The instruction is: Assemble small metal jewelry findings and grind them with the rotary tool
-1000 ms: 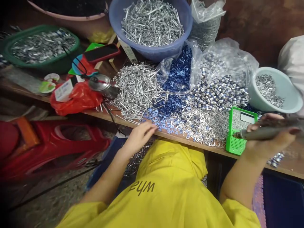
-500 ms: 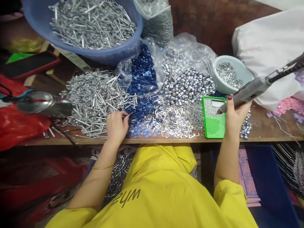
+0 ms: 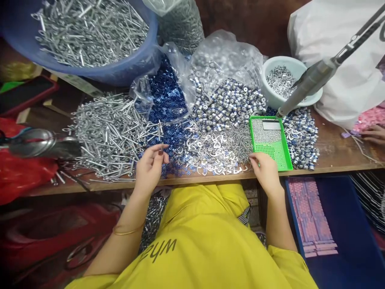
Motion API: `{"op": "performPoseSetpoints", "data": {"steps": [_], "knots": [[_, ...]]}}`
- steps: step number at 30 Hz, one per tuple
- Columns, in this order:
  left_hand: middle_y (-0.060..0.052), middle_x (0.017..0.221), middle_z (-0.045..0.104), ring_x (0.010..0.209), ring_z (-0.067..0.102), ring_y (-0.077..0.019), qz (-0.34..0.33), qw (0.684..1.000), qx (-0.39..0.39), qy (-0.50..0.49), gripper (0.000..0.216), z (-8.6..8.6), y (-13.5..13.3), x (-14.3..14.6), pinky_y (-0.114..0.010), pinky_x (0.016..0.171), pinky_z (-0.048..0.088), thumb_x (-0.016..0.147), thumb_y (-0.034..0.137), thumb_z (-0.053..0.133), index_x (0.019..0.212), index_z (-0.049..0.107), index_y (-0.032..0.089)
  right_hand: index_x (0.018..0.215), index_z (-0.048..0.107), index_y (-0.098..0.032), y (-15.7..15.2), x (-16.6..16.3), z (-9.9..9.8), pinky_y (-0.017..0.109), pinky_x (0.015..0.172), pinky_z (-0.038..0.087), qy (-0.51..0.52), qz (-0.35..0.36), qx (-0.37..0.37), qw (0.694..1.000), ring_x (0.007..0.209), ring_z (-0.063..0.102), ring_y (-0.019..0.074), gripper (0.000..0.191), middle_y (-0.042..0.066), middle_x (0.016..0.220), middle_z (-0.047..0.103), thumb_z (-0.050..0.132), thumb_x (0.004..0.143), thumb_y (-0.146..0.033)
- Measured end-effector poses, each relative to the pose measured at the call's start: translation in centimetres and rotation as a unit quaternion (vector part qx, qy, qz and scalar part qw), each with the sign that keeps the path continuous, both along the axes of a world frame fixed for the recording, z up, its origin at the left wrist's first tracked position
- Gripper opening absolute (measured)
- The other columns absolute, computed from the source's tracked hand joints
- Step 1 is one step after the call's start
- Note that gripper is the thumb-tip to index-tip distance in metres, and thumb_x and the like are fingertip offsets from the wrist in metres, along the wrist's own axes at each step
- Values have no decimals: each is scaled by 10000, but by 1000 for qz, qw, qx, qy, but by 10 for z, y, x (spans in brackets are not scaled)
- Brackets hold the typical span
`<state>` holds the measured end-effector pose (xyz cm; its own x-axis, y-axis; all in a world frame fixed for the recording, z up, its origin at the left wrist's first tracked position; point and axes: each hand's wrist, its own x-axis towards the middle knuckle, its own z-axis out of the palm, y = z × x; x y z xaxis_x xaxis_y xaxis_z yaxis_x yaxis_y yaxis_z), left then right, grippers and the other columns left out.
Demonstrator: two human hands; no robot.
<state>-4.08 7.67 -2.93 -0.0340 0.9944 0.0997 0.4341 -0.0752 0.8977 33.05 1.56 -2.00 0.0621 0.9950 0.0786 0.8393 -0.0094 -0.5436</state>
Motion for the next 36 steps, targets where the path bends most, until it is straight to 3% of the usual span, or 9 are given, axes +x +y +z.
{"op": "performPoseSetpoints", "data": {"steps": [3,6,13,18,22,25,28,32,36], "knots": [[12,714,561,665,552,-130,-34,999,-18,0,301,3,-8,11,-266,657,454,984,387,458,1171,600,198,935,685,-202,-20,1,-1,355,759,486,-55,15,-74,996,838,658,233,184,69,933,713,505,934,-240],[9,714,574,647,541,-125,-60,997,-29,-24,305,-4,-12,22,-262,655,449,984,389,462,1169,605,194,964,675,-195,-32,-12,-9,339,729,474,-81,4,-78,994,819,648,227,213,81,954,682,466,959,-233],[-6,707,590,656,561,-147,-114,992,-51,-27,309,-5,-21,50,-277,657,453,983,402,454,1136,615,187,946,645,-177,-15,-50,-33,318,678,448,-87,-39,-78,992,786,637,223,201,102,951,665,516,960,-331],[-11,740,588,706,569,-157,-134,988,-64,-32,290,-5,-29,51,-292,718,452,992,390,441,1131,598,191,986,634,-181,-12,-48,-39,311,682,436,-77,-46,-83,993,801,638,211,162,93,990,663,507,945,-274],[-51,908,617,823,583,-167,-140,983,-92,-71,247,-9,-35,57,-288,761,465,989,379,434,1108,552,198,966,621,-187,-16,-44,-37,306,665,428,-80,-64,-82,991,768,624,199,140,79,952,646,516,900,-251],[-68,1019,624,864,581,-166,-170,977,-102,-76,220,-9,-36,73,-277,751,461,980,341,452,1115,554,201,930,594,-190,-14,-46,-32,313,686,454,-30,-88,-26,995,716,602,176,118,66,922,634,529,879,-274],[-61,1000,621,811,559,-162,-222,972,-64,-53,241,-12,-27,96,-279,732,445,967,278,465,1131,621,197,928,574,-199,-4,-52,-25,298,679,488,78,-70,15,994,691,603,155,112,48,892,632,533,874,-288],[-44,929,606,828,549,-171,-260,965,26,-6,318,-19,-7,120,-292,781,435,956,230,491,1237,638,209,881,570,-209,16,-66,-22,262,631,506,210,12,6,978,708,620,147,97,28,858,647,553,861,-303],[-40,853,603,822,563,-176,-232,971,56,0,244,-22,7,125,-292,759,431,952,221,498,1063,712,185,880,584,-212,30,-77,-24,268,608,514,257,54,-9,965,699,619,149,128,37,890,670,554,880,-336]]}}
